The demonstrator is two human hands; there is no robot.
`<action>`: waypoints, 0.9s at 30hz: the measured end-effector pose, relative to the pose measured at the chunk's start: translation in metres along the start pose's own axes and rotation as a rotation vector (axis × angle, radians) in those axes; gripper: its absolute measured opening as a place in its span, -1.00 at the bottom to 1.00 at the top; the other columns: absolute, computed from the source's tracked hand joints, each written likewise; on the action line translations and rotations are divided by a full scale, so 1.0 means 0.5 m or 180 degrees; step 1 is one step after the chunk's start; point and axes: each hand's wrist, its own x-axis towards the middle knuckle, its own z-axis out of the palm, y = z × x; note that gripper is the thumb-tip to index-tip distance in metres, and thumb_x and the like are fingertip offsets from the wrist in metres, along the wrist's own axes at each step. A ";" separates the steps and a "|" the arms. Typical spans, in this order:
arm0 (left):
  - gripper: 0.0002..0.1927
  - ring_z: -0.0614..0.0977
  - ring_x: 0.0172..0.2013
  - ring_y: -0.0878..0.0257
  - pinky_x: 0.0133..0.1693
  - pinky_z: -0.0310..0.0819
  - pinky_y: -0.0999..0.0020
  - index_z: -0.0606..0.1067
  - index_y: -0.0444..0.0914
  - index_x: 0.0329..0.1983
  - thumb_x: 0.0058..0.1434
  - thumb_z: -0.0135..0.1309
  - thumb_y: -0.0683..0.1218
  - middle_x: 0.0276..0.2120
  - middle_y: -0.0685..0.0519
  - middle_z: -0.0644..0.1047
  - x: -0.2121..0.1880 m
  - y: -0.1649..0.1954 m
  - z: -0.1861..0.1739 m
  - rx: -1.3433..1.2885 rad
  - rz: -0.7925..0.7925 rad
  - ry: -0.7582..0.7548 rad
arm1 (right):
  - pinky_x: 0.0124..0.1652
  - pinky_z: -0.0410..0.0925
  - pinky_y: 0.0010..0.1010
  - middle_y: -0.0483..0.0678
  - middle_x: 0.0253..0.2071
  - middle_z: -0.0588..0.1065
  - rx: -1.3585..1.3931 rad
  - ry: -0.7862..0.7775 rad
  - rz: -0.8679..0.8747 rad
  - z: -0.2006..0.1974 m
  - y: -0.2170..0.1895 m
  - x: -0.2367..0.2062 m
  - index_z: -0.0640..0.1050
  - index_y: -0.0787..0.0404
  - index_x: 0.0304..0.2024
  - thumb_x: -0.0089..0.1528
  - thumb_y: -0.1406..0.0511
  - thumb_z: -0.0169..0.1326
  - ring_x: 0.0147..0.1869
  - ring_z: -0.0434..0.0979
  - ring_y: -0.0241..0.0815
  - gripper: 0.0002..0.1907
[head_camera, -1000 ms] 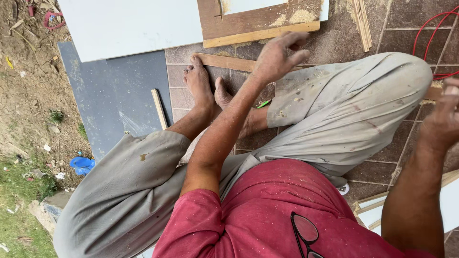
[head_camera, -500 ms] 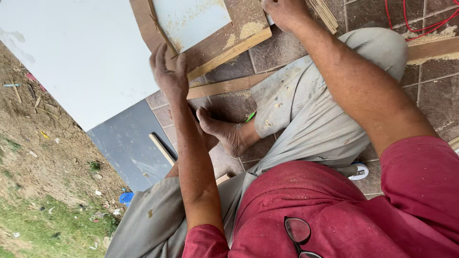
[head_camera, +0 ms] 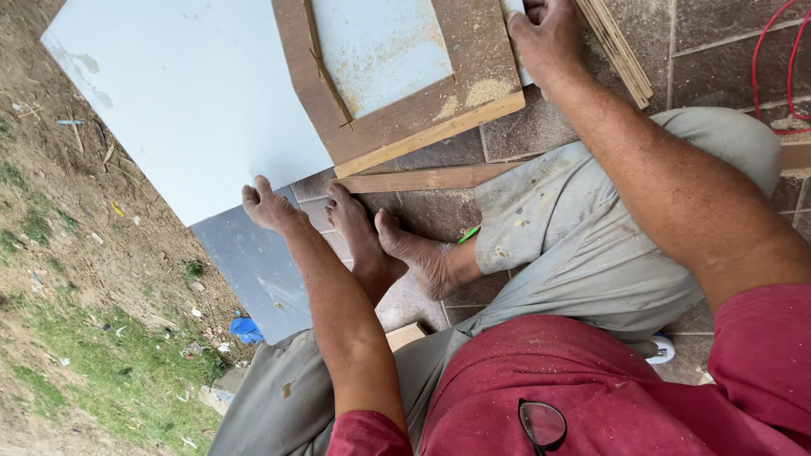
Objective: The person sits on a tiled floor arranging wooden frame pieces and white boards, marks a board with a pencil, measures with a tape measure, and uses a red handheld circular saw to cut wood strips, repositioning pieces between cuts.
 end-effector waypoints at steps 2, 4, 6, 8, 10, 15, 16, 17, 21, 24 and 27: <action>-0.49 0.41 -0.31 0.23 -0.36 0.23 0.34 0.38 -0.35 0.27 0.29 0.21 -0.16 -0.02 -0.11 0.56 0.007 -0.007 -0.004 -0.0195 -0.0144 0.0089 | -0.23 0.58 -0.44 -0.04 -0.19 0.59 0.0108 -0.0074 0.0060 0.003 0.001 0.001 0.51 0.31 0.00 0.40 0.27 0.13 -0.21 0.66 -0.31 -0.77; -0.52 0.37 -0.48 0.27 -0.55 0.10 0.34 0.39 -0.30 0.23 0.27 0.22 -0.17 -0.12 -0.06 0.56 0.014 -0.011 -0.007 -0.0423 -0.0401 0.0243 | -0.24 0.57 -0.41 -0.03 -0.19 0.58 -0.0042 -0.0018 0.0113 0.008 0.003 0.000 0.49 0.32 0.02 0.41 0.25 0.13 -0.21 0.65 -0.29 -0.74; -0.55 0.51 -0.47 0.32 -0.57 0.20 0.39 0.39 -0.23 0.18 0.24 0.21 -0.20 -0.17 0.00 0.55 0.018 -0.012 -0.006 -0.0727 -0.0758 0.0476 | -0.25 0.56 -0.38 -0.02 -0.18 0.58 -0.0186 0.0052 0.0005 0.013 0.002 -0.002 0.47 0.30 0.07 0.42 0.24 0.12 -0.21 0.64 -0.27 -0.71; -0.53 0.46 -0.46 0.30 -0.57 0.13 0.38 0.38 -0.24 0.19 0.25 0.26 -0.21 -0.21 -0.01 0.49 0.019 -0.015 -0.005 -0.0727 -0.0585 0.0396 | -0.24 0.55 -0.35 -0.03 -0.16 0.57 -0.0327 0.0084 -0.0211 0.015 -0.005 -0.006 0.45 0.28 0.16 0.43 0.23 0.11 -0.20 0.62 -0.24 -0.67; -0.50 0.46 -0.44 0.28 -0.55 0.15 0.36 0.37 -0.23 0.20 0.24 0.27 -0.23 -0.23 -0.01 0.48 0.020 -0.019 -0.003 -0.0687 -0.0550 0.0399 | -0.26 0.53 -0.32 -0.02 -0.18 0.57 -0.0408 0.0058 -0.0267 0.013 -0.016 -0.013 0.47 0.26 0.15 0.43 0.22 0.10 -0.22 0.62 -0.21 -0.68; -0.43 0.59 -0.29 0.27 -0.38 0.46 0.32 0.27 -0.12 0.22 0.20 0.22 -0.22 -0.18 0.01 0.55 0.024 -0.037 0.002 -0.0451 -0.0793 0.0721 | -0.17 0.54 -0.30 0.02 -0.13 0.62 -0.0154 -0.0049 -0.0859 0.002 -0.046 -0.035 0.53 0.28 0.13 0.48 0.19 0.05 -0.12 0.67 -0.21 -0.69; -0.53 0.63 -0.25 0.26 -0.37 0.45 0.36 0.34 -0.19 0.21 0.26 0.18 -0.14 -0.14 0.01 0.58 0.026 -0.042 0.003 -0.0646 -0.0937 0.0444 | -0.16 0.54 -0.28 0.04 -0.10 0.62 -0.0084 -0.0067 -0.1101 0.002 -0.050 -0.038 0.52 0.30 0.15 0.52 0.17 0.05 -0.09 0.67 -0.19 -0.67; -0.58 0.66 -0.21 0.25 -0.35 0.44 0.39 0.41 -0.27 0.19 0.32 0.13 -0.06 -0.10 0.00 0.62 0.025 -0.048 0.003 -0.0832 -0.1075 0.0179 | -0.15 0.54 -0.26 0.07 -0.07 0.61 -0.0006 -0.0099 -0.1338 0.000 -0.052 -0.041 0.52 0.33 0.17 0.55 0.16 0.04 -0.05 0.67 -0.17 -0.65; -0.59 0.67 -0.09 0.13 -0.20 0.62 0.28 0.44 -0.36 0.18 0.44 -0.05 0.03 0.03 -0.10 0.61 0.026 -0.056 0.003 -0.1263 -0.1256 -0.0485 | -0.27 0.50 -0.24 0.02 -0.22 0.58 -0.0386 -0.0250 -0.1004 -0.001 -0.055 -0.047 0.55 0.27 0.08 0.53 0.07 0.02 -0.20 0.63 -0.18 -0.62; -0.59 0.66 -0.12 0.16 -0.23 0.60 0.33 0.46 -0.33 0.17 0.45 -0.05 0.05 0.00 -0.07 0.62 0.024 -0.051 0.004 -0.1413 -0.1421 -0.0759 | -0.29 0.48 -0.23 0.02 -0.24 0.57 -0.0524 -0.0129 -0.1113 -0.002 -0.060 -0.043 0.55 0.27 0.07 0.54 0.06 0.03 -0.22 0.61 -0.16 -0.61; -0.66 0.69 -0.08 0.16 -0.13 0.67 0.34 0.46 -0.35 0.14 0.44 -0.03 -0.03 0.01 -0.09 0.62 0.016 -0.042 0.007 -0.1400 -0.1447 -0.0647 | -0.31 0.47 -0.24 0.00 -0.25 0.55 -0.0517 -0.0197 -0.0991 -0.009 -0.068 -0.028 0.54 0.25 0.07 0.55 0.04 -0.02 -0.24 0.60 -0.18 -0.60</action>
